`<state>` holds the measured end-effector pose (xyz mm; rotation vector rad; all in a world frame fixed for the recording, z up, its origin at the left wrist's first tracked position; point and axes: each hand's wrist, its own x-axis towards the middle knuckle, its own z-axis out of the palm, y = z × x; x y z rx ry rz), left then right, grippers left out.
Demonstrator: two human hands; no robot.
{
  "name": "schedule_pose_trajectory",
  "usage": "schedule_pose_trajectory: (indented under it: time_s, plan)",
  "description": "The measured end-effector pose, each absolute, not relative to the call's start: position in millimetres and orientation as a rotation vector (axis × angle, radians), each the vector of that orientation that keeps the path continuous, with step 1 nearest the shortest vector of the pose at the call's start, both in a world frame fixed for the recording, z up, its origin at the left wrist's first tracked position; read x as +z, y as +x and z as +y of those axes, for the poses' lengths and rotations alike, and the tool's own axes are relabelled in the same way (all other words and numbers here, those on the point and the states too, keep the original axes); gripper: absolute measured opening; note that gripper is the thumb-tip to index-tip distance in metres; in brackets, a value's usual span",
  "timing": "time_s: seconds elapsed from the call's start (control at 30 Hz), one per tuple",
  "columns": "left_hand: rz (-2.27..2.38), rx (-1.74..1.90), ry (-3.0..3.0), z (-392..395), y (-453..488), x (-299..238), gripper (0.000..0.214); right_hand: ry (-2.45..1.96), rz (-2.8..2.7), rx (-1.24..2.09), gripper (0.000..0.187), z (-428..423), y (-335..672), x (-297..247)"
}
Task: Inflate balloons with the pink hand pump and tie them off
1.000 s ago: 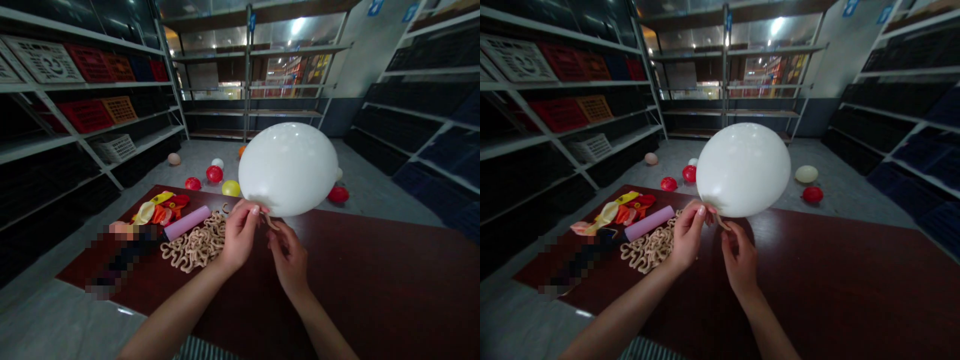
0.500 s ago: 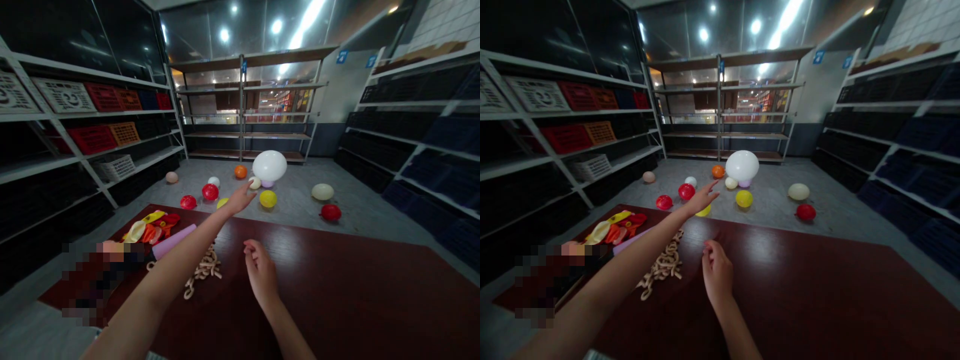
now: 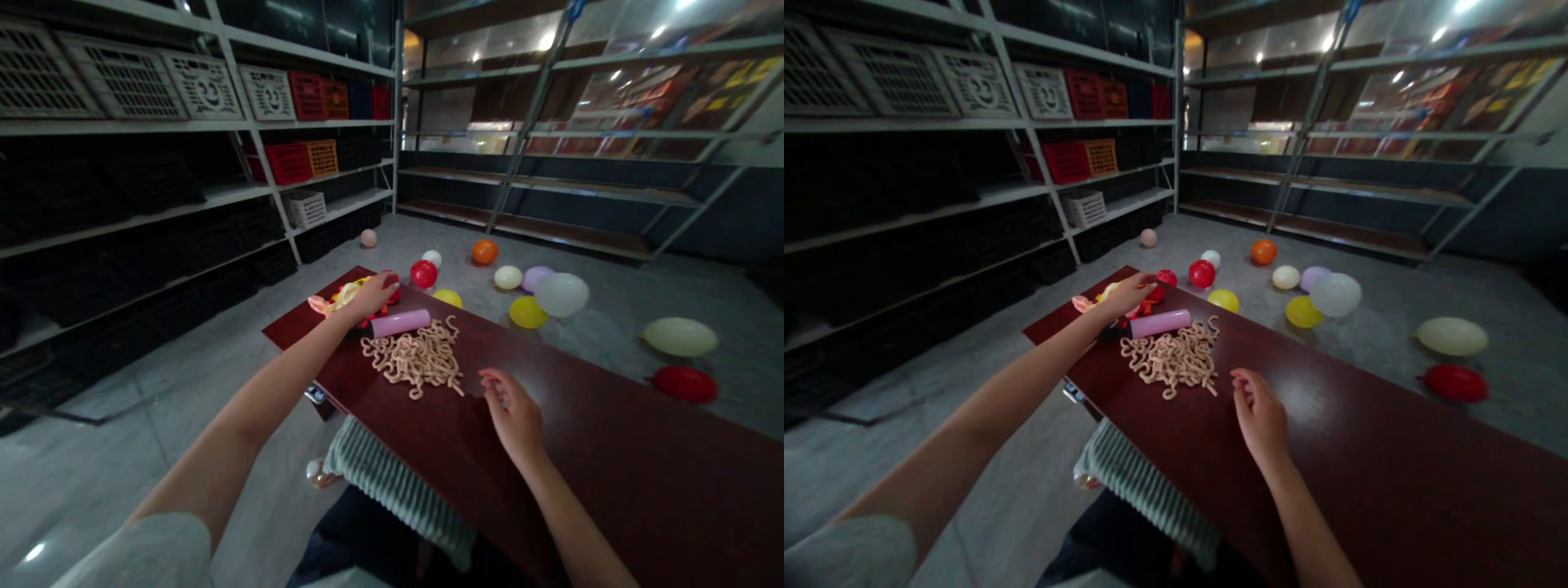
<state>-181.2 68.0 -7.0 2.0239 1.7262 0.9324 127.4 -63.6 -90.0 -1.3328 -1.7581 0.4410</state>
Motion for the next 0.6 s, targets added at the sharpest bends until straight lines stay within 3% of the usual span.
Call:
schedule_pose_trajectory:
  time_s: [0.3, 0.6]
  plan:
    - [2.073, 0.738, 2.018, 48.2, -302.7, -37.3, 0.033, -1.228, -1.956, 0.382, 0.018, -38.1, 83.7, -67.7]
    - [2.201, 0.585, 2.027, 45.6, -320.2, -60.2, 0.027, -1.026, -2.367, 0.125, 0.042, 24.4, -6.4, -54.8]
